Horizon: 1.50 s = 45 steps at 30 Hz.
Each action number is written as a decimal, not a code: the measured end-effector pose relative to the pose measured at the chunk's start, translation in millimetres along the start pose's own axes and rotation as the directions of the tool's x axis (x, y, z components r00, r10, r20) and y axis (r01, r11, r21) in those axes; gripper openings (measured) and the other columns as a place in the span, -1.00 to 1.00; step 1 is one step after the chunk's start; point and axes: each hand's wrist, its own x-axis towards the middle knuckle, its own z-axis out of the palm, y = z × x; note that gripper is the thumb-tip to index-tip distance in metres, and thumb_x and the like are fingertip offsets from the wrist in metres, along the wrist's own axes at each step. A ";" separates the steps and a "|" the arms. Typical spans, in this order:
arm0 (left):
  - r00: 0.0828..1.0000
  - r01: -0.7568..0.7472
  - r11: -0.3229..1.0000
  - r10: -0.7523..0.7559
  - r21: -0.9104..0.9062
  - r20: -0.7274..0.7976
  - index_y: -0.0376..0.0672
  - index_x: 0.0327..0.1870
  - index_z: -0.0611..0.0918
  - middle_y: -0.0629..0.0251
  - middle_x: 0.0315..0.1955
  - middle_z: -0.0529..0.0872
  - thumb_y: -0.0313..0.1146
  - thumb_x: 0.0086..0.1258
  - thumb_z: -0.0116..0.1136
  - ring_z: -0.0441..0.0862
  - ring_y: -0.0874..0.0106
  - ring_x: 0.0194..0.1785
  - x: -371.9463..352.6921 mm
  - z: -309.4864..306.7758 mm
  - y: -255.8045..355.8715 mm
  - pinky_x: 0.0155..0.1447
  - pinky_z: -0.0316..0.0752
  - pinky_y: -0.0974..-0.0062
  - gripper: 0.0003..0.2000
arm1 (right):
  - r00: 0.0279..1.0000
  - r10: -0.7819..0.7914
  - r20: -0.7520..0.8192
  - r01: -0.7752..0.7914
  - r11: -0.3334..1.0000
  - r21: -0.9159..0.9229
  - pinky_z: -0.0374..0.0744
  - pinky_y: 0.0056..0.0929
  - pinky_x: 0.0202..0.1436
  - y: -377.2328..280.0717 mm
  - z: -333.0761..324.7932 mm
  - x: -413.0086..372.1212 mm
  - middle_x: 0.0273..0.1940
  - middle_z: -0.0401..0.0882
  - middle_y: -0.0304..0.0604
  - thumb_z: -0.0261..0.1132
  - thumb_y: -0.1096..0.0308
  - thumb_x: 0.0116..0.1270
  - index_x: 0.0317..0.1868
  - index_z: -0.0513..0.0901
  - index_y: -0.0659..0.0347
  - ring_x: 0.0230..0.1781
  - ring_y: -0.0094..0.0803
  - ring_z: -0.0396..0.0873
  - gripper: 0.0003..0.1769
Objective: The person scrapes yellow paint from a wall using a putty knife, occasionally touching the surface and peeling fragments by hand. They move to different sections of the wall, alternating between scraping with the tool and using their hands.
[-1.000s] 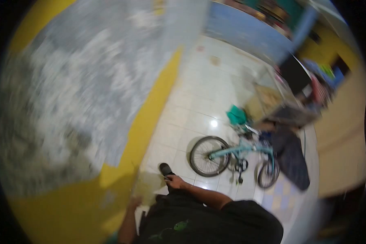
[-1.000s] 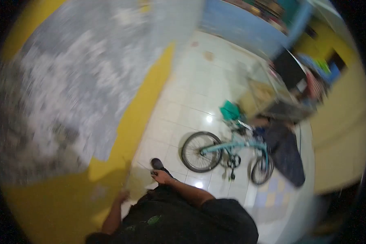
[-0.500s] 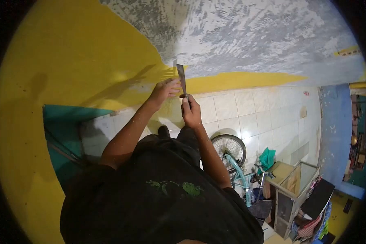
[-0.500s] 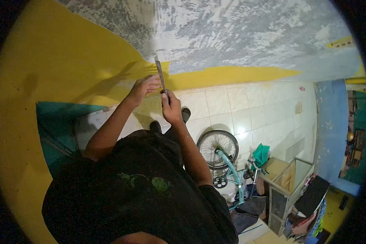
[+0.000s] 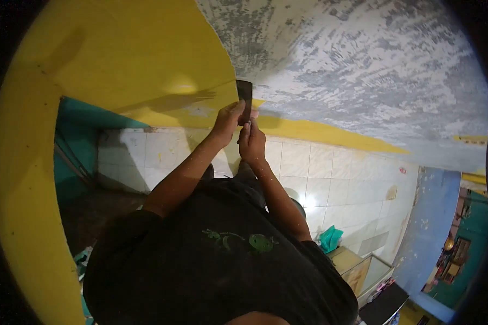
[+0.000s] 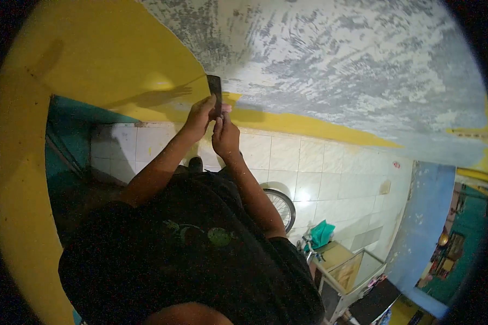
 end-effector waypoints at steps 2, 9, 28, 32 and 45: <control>0.998 -0.023 1.000 0.024 0.017 -0.051 -0.30 -0.29 0.59 0.31 -0.43 0.65 -0.07 0.35 -0.07 0.54 0.57 -0.38 7.7 2.2 -3.0 -0.22 0.42 0.59 -0.61 | 0.996 0.084 0.004 -0.084 0.993 0.079 0.41 -0.40 -0.60 16.0 5.9 0.4 -0.69 0.39 -0.17 -0.17 0.23 0.39 -0.17 0.42 0.28 -0.72 -0.35 0.45 -0.68; 0.967 -0.076 0.989 0.103 0.124 -0.232 -0.19 -0.63 0.49 0.50 -0.67 0.46 -0.13 0.32 0.01 0.30 0.66 -0.59 25.1 -11.3 -47.2 -0.50 0.20 0.61 -0.63 | 0.993 0.112 0.047 -0.115 0.990 0.079 0.38 -0.34 -0.58 35.9 9.4 -0.5 -0.67 0.40 -0.12 -0.15 0.20 0.38 -0.29 0.41 0.30 -0.68 -0.26 0.45 -0.67; 0.912 -0.298 0.827 0.394 0.477 -0.113 -0.29 -0.71 0.42 0.35 -0.82 0.34 -0.13 0.24 0.06 0.28 0.60 -0.63 31.6 -13.8 -4.7 -0.53 0.24 0.47 -0.58 | 0.993 -0.020 -0.115 0.041 0.982 0.182 0.33 -0.39 -0.62 21.3 20.0 25.6 -0.73 0.36 -0.11 -0.08 0.29 0.37 -0.31 0.48 0.31 -0.73 -0.26 0.42 -0.72; 0.911 -0.278 0.814 0.392 0.511 -0.130 -0.27 -0.71 0.43 0.39 -0.81 0.35 -0.11 0.24 0.06 0.29 0.61 -0.63 27.0 -20.2 -24.9 -0.53 0.24 0.47 -0.58 | 0.992 0.072 -0.104 -0.059 0.991 0.123 0.34 -0.31 -0.61 37.9 33.3 4.2 -0.70 0.40 -0.04 -0.09 0.26 0.37 -0.28 0.48 0.30 -0.70 -0.15 0.44 -0.71; 0.937 -0.223 0.847 0.323 0.483 -0.135 -0.28 -0.73 0.44 0.35 -0.84 0.37 -0.08 0.23 0.06 0.31 0.56 -0.68 30.5 -21.1 -13.9 -0.55 0.24 0.44 -0.55 | 0.995 0.052 -0.086 -0.040 0.990 0.138 0.36 -0.30 -0.59 28.7 29.5 18.1 -0.68 0.43 -0.06 -0.08 0.26 0.36 -0.32 0.49 0.30 -0.69 -0.16 0.46 -0.70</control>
